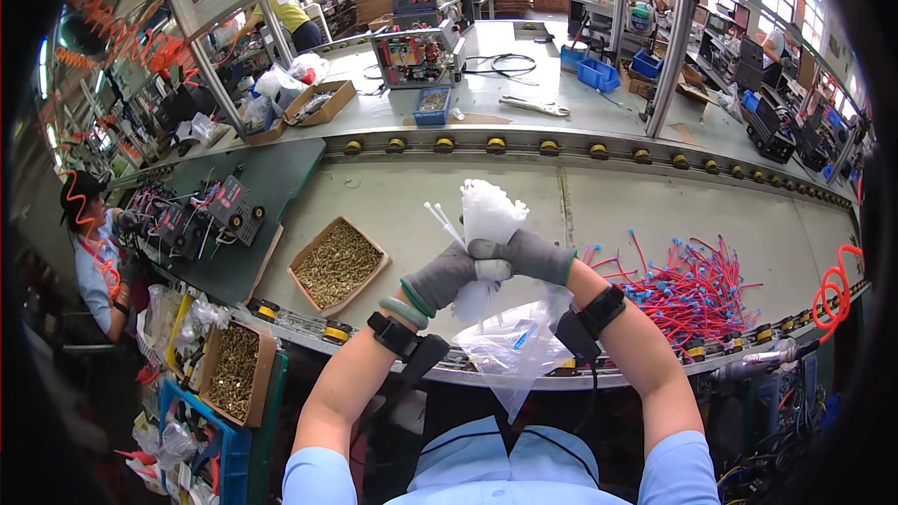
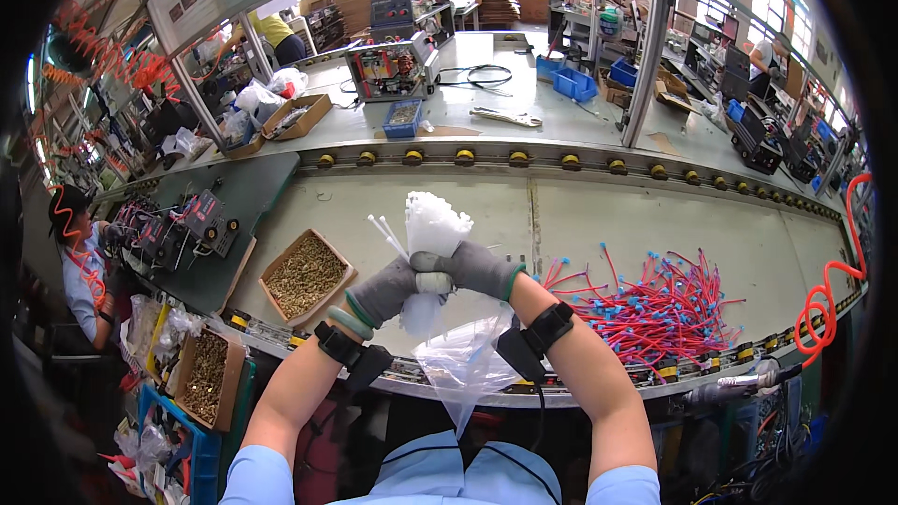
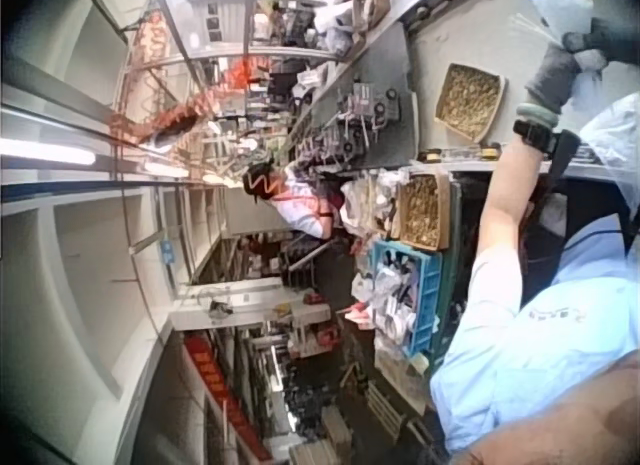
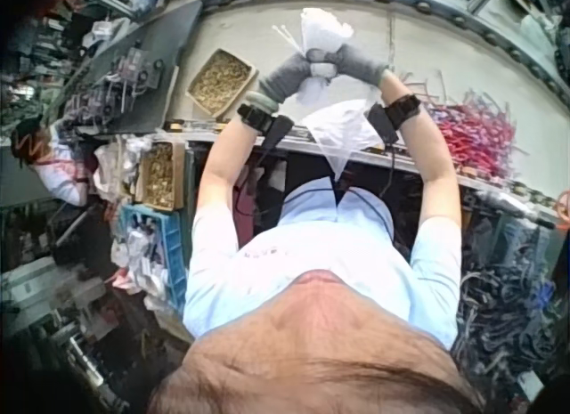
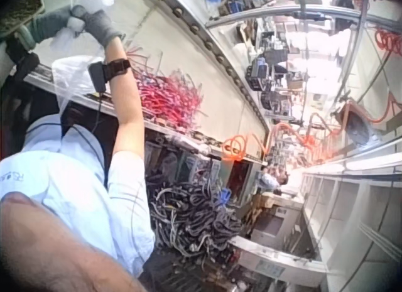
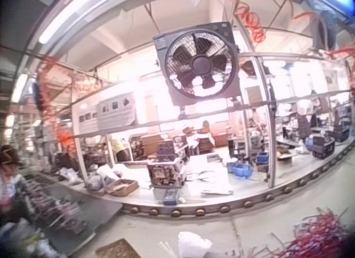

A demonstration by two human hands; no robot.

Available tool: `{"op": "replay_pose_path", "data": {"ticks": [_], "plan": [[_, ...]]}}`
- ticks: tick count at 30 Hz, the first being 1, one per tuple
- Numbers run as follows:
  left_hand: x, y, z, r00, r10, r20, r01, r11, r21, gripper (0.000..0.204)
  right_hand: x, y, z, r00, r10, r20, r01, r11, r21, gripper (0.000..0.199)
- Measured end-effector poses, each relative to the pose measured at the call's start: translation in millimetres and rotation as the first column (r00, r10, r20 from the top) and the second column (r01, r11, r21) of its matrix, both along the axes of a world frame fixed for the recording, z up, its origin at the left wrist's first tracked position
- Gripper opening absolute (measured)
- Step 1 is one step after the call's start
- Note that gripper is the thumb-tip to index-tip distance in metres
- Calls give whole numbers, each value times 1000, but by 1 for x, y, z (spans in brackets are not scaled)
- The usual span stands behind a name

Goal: Assembling internal components and securing wiring with zip ties inside a power supply unit on an industrial assembly line.

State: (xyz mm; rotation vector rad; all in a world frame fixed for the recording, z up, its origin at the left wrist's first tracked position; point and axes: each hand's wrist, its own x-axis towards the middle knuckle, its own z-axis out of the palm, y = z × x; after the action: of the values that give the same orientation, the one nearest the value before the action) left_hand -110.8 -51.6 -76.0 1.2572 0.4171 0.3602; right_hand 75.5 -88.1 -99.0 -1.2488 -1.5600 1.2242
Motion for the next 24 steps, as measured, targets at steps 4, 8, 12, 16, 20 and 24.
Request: {"op": "replay_pose_path", "data": {"ticks": [4,8,12,16,20,24], "plan": [[-20,-3,8,999,43,33,-48,989,142,35,-19,-11,38,989,114,-93,-125,984,-127,54],[-31,2,4,990,122,70,-120,992,-31,34,-35,2,51,852,-111,-512,96,994,-57,88],[-38,1,4,991,110,-82,-108,994,28,34,-34,19,75,970,-84,-228,162,922,353,82],[-36,-2,11,985,103,-140,-62,961,270,33,-61,29,81,908,17,419,-234,850,472,33],[-38,7,21,991,60,-123,-51,996,75,34,-57,35,96,970,26,243,-139,877,460,27],[-37,8,23,993,92,-74,-89,995,37,33,-63,34,117,814,48,579,-286,901,327,26]]}}
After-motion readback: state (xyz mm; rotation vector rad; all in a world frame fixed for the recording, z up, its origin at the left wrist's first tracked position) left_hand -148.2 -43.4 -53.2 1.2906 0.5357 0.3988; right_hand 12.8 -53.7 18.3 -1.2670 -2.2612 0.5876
